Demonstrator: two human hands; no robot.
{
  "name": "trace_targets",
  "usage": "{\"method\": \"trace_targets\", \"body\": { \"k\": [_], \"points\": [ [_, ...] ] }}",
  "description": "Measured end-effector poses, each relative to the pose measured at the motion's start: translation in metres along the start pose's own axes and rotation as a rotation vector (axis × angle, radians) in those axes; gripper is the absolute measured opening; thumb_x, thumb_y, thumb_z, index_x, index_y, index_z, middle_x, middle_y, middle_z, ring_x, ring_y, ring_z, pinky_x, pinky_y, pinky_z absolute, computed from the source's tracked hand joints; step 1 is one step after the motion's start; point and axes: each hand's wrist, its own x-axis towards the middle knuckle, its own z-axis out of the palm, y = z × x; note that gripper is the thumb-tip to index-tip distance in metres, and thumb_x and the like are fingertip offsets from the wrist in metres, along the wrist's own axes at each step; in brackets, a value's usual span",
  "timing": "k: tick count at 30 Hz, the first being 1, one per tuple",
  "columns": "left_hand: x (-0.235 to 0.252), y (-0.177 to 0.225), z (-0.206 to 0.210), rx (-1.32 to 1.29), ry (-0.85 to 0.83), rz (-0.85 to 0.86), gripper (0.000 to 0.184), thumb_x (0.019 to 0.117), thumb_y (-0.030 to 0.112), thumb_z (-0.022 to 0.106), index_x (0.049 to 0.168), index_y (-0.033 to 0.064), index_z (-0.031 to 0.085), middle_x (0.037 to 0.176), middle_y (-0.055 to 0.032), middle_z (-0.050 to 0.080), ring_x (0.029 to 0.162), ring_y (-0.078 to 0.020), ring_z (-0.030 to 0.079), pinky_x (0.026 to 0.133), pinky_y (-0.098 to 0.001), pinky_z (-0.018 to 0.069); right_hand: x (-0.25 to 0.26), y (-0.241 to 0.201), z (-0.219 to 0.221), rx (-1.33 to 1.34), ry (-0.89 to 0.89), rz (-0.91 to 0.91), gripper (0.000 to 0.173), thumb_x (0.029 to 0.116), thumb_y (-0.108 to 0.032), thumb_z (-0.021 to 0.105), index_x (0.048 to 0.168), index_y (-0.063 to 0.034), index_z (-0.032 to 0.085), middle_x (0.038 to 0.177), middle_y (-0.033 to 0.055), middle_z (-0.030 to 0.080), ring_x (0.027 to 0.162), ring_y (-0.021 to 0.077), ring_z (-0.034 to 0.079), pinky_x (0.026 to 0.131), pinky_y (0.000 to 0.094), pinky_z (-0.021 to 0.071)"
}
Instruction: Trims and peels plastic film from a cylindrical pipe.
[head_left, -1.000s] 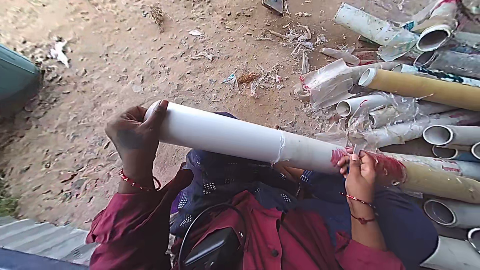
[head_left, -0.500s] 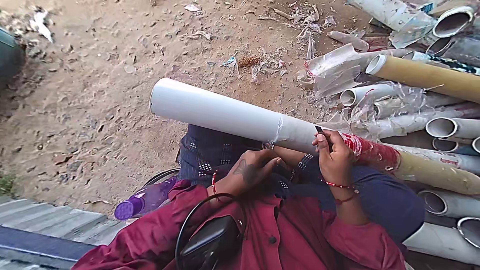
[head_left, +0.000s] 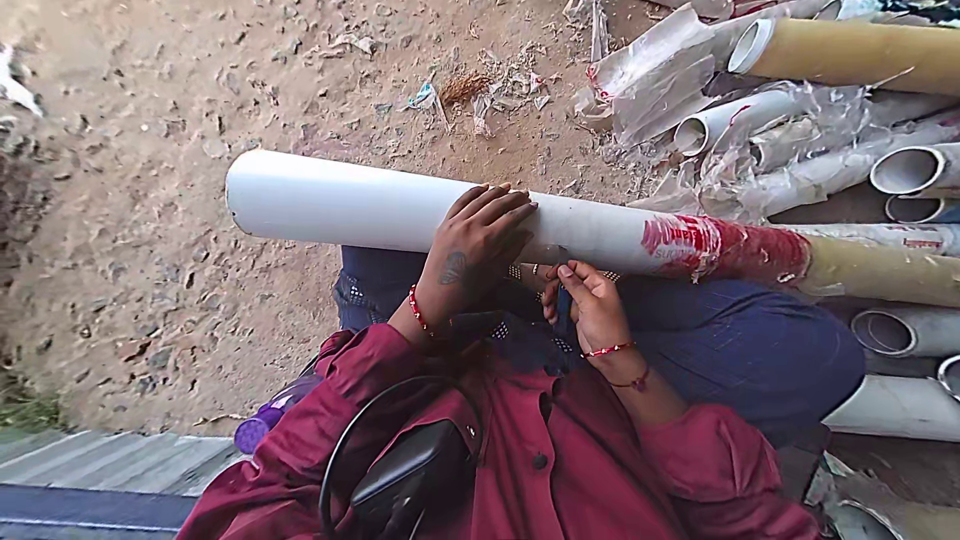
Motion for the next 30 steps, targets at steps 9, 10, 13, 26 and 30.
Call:
{"method": "trace_targets", "body": {
  "k": [9,10,13,26,30],
  "points": [
    [-0.001,-0.003,-0.005,-0.027,-0.021,0.038,0.035,0.0970,0.014,0.054,0.125,0.0034,0.072,0.131,-0.0144,0.070,0.129,-0.0315,0.063,0.116,-0.0476,0.0403,0.005,0.010,0.006,0.021,0.014,-0.075,0.022,0.1088,-0.003,0.041,0.099,0.0011,0.060,0.064,0.0005,0.064,0.049,0.0028,0.058,0.049,0.0153,0.0497],
    [-0.001,-0.004,-0.006,-0.032,-0.025,0.037,0.036,0.0963,0.013,0.054,0.125,0.0033,0.072,0.131,-0.0143,0.070,0.129,-0.0315,0.063,0.116,-0.0474,0.0402,0.006,0.012,0.005,0.021,0.009,-0.090,0.022,0.1085,-0.003,0.041,0.098,0.0009,0.061,0.064,0.0003,0.064,0.049,0.0026,0.057,0.049,0.0153,0.0491],
    [-0.001,-0.005,-0.007,-0.040,-0.028,0.046,0.036,0.0954,0.013,0.054,0.125,0.0029,0.072,0.131,-0.0138,0.070,0.128,-0.0307,0.063,0.116,-0.0454,0.0406,0.008,0.015,0.002,0.031,-0.023,-0.113,0.024,0.1084,-0.004,0.042,0.099,-0.0001,0.063,0.064,-0.0005,0.064,0.050,0.0024,0.056,0.050,0.0154,0.0483],
    [0.004,-0.006,-0.020,-0.216,-0.100,-0.016,0.054,0.0912,0.002,0.058,0.143,-0.0087,0.051,0.133,-0.0154,0.069,0.129,-0.0256,0.063,0.120,-0.0421,0.0363,0.006,0.010,0.029,0.127,0.084,-0.073,0.027,0.1093,-0.003,0.040,0.094,0.0001,0.061,0.061,0.0005,0.061,0.046,0.0028,0.053,0.045,0.0154,0.0448],
    [0.007,-0.006,-0.028,-0.327,-0.097,-0.104,0.063,0.0947,0.002,0.055,0.153,-0.0074,0.035,0.138,-0.0161,0.066,0.127,-0.0211,0.064,0.106,-0.0352,0.0501,0.006,0.013,0.031,0.139,0.092,-0.089,0.029,0.1092,-0.003,0.039,0.092,0.0008,0.062,0.061,0.0015,0.062,0.046,0.0031,0.053,0.045,0.0154,0.0451]
  ]
}}
